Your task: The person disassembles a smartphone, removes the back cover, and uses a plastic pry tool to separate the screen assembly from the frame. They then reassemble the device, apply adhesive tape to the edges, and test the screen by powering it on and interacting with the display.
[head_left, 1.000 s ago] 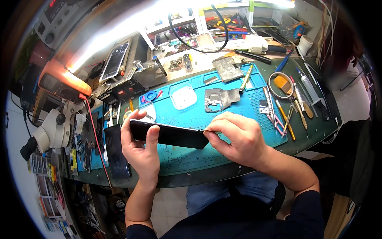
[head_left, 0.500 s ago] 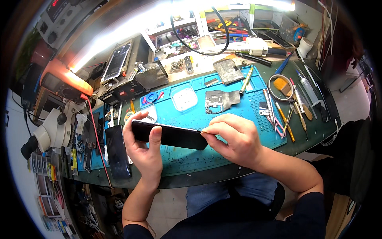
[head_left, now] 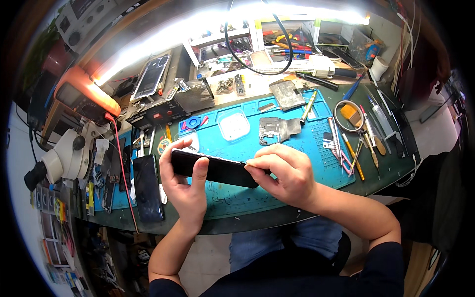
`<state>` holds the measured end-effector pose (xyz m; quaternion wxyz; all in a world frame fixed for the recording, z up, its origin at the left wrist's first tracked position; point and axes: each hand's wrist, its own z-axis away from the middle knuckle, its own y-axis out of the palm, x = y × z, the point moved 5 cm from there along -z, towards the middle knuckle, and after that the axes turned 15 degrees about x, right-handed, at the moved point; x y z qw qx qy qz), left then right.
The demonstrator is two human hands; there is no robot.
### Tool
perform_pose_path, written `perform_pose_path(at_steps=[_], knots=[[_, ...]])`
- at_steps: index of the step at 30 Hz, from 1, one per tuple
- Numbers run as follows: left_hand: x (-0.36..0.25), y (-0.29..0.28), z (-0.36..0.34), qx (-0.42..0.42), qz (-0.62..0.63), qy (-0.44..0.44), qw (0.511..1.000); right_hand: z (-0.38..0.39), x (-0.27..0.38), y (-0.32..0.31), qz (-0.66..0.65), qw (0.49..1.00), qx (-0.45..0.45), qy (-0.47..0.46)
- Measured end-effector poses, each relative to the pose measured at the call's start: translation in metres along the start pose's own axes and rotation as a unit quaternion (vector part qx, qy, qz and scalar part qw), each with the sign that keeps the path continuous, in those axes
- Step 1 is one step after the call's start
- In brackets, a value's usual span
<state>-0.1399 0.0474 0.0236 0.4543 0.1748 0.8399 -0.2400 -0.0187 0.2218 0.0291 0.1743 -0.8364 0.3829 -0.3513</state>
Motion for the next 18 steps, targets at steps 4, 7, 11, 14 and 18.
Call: perform_pose_path(at_steps=[4, 7, 11, 14, 18], knots=[[0.004, -0.001, 0.001, -0.012, -0.002, -0.009, 1.000, -0.002, -0.001, 0.000, -0.009, 1.000, 0.009, -0.004], [0.005, -0.001, -0.002, -0.018, 0.009, -0.030, 0.999, -0.004, 0.001, 0.001, -0.017, 1.000, 0.018, 0.008], [0.015, -0.005, -0.003, -0.021, 0.067, -0.077, 0.995, -0.002, 0.005, -0.014, -0.037, 0.994, 0.042, 0.093], [0.028, -0.008, 0.000, -0.046, 0.081, -0.070, 0.993, 0.019, -0.012, -0.031, -0.101, 0.971, 0.055, 0.209], [0.033, -0.007, -0.002, -0.053, 0.171, -0.107, 0.978, 0.027, -0.034, -0.071, -0.291, 0.897, 0.012, 0.331]])
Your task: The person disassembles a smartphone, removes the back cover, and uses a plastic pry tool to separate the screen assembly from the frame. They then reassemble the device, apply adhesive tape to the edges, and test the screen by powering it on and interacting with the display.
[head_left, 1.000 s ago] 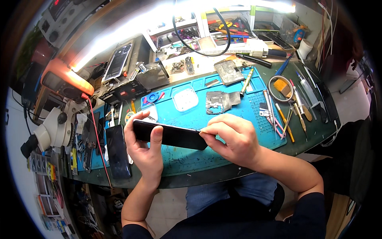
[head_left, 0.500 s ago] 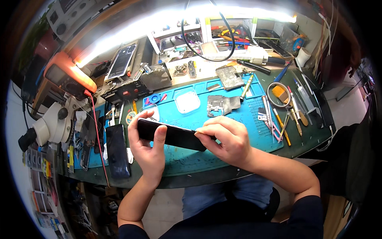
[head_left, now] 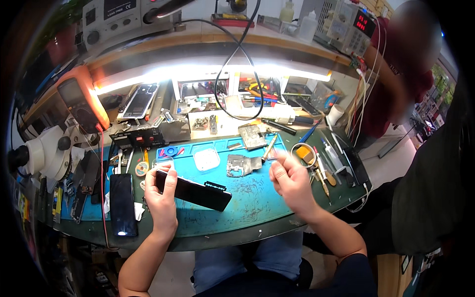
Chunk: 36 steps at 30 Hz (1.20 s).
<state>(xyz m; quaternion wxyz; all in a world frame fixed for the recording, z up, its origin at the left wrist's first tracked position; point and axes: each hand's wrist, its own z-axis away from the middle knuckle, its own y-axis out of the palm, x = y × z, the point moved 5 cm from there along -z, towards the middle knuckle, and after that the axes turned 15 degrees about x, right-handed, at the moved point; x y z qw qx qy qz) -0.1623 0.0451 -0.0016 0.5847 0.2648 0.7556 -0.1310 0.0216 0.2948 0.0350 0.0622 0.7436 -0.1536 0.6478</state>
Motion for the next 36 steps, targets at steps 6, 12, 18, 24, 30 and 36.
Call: perform_pose_path(at_steps=[6, 12, 18, 24, 30, 36], knots=[[0.001, 0.002, -0.001, 0.006, 0.041, -0.021, 0.999, -0.041, 0.076, -0.062, 0.173, 0.966, -0.126, -0.143], [-0.003, 0.005, -0.003, 0.015, 0.010, 0.022, 1.000, -0.157, 0.187, -0.139, 0.534, 0.735, -0.379, -0.178], [0.004, 0.011, -0.007, 0.021, 0.028, 0.015, 0.999, -0.172, 0.213, -0.157, 0.555, 0.724, -0.391, -0.119], [0.006, -0.003, 0.000, -0.007, 0.032, -0.016, 0.999, -0.062, 0.144, -0.034, 0.469, 0.836, -0.101, -0.267], [0.001, 0.008, -0.004, 0.007, 0.005, 0.001, 1.000, 0.005, 0.075, 0.041, 0.556, 0.784, 0.069, -0.266], [0.003, 0.004, -0.003, 0.027, 0.006, -0.040, 0.999, -0.003, 0.067, 0.060, 0.616, 0.724, 0.103, -0.293]])
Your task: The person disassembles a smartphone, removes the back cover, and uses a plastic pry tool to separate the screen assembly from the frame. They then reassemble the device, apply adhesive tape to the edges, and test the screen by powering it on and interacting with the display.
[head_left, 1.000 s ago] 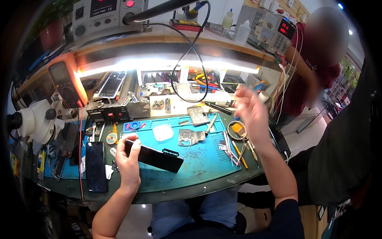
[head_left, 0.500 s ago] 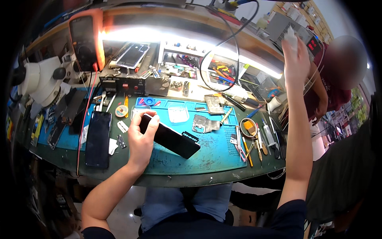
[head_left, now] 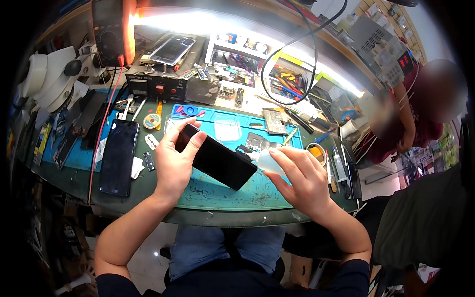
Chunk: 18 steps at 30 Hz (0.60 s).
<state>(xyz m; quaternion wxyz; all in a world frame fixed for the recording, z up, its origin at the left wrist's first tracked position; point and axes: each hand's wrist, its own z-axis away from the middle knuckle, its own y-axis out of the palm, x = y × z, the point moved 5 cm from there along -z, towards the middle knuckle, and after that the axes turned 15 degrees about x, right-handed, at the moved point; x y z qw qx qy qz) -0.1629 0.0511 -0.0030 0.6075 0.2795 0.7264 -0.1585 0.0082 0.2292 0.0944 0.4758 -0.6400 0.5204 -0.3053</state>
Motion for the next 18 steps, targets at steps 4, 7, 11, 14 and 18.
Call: perform_pose_path(at_steps=[4, 7, 11, 14, 18], knots=[[0.000, 0.000, 0.000, -0.001, -0.007, -0.001, 1.000, -0.006, 0.001, 0.002, 0.006, 1.000, 0.023, -0.009], [0.000, 0.000, 0.000, -0.002, -0.009, -0.003, 1.000, -0.007, 0.003, 0.002, 0.014, 0.999, 0.033, -0.009], [0.000, 0.000, 0.000, -0.001, -0.003, -0.006, 1.000, -0.002, 0.003, -0.001, 0.026, 0.999, 0.044, -0.004], [-0.001, 0.001, 0.001, -0.001, 0.003, -0.010, 1.000, 0.007, -0.001, -0.001, 0.014, 0.999, 0.047, 0.008], [0.000, 0.002, 0.000, -0.029, 0.015, 0.027, 0.999, 0.023, -0.016, -0.008, -0.105, 0.989, 0.024, 0.102]])
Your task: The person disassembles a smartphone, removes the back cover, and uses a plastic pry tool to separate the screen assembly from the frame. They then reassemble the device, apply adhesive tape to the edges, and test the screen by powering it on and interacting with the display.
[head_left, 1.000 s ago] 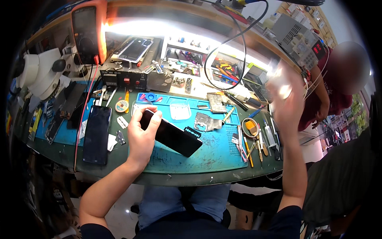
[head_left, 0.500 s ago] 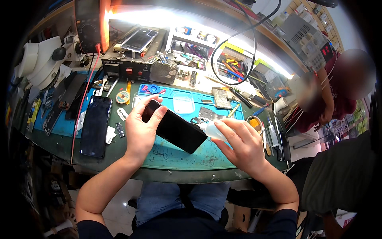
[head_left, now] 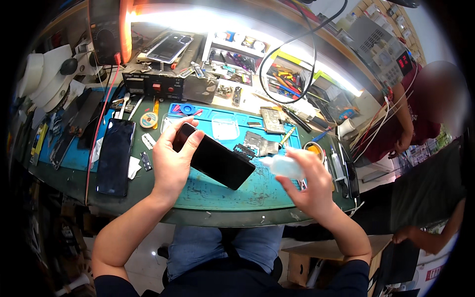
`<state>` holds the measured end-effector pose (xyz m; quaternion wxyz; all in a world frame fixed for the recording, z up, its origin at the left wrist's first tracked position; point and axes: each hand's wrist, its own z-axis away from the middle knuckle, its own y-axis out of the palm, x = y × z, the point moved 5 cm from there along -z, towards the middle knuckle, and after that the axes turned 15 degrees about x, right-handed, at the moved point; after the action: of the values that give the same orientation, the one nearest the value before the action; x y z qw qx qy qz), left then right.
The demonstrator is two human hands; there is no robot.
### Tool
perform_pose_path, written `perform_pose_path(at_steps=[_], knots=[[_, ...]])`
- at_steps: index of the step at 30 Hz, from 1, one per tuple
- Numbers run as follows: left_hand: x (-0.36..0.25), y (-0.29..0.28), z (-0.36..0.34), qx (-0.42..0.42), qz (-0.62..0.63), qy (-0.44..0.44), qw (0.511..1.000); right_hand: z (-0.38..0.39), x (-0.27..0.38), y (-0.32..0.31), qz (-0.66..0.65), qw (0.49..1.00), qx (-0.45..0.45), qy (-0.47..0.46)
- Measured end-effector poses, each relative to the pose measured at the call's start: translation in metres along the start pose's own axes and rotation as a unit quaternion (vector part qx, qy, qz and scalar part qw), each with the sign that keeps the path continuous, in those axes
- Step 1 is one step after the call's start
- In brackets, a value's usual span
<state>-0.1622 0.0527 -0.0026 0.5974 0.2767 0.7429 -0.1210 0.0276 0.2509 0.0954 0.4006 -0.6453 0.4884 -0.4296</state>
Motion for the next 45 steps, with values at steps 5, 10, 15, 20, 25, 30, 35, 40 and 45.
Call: perform_pose_path(at_steps=[5, 10, 15, 20, 25, 30, 35, 40, 45], knots=[[-0.002, -0.001, 0.001, 0.009, -0.005, -0.009, 1.000, 0.023, -0.076, -0.011, -0.470, 0.851, -0.167, 0.165], [-0.001, 0.002, -0.001, 0.024, -0.006, -0.002, 1.000, 0.030, -0.173, -0.012, -0.357, 0.881, -0.216, 0.221], [-0.001, 0.001, -0.001, 0.029, -0.005, 0.009, 1.000, 0.014, -0.233, 0.031, -0.196, 0.933, -0.141, 0.266], [0.007, -0.002, -0.004, 0.052, -0.039, 0.004, 0.998, 0.010, -0.242, 0.045, -0.195, 0.929, -0.046, 0.312], [0.016, -0.013, -0.004, 0.057, -0.053, 0.010, 0.997, 0.040, -0.217, -0.047, -0.109, 0.942, -0.122, 0.293], [0.007, -0.005, 0.009, 0.097, -0.079, -0.023, 0.992, 0.128, -0.216, -0.088, -0.136, 0.922, -0.136, 0.335], [-0.010, -0.011, 0.037, 0.128, -0.162, -0.026, 0.978, 0.176, -0.192, -0.065, -0.121, 0.888, -0.049, 0.440], [-0.016, -0.026, 0.041, 0.122, -0.269, -0.022, 0.955, 0.194, -0.183, -0.055, -0.111, 0.889, -0.104, 0.432], [-0.027, -0.039, 0.043, 0.145, -0.269, -0.061, 0.950, 0.181, -0.169, -0.051, -0.126, 0.903, -0.130, 0.389]])
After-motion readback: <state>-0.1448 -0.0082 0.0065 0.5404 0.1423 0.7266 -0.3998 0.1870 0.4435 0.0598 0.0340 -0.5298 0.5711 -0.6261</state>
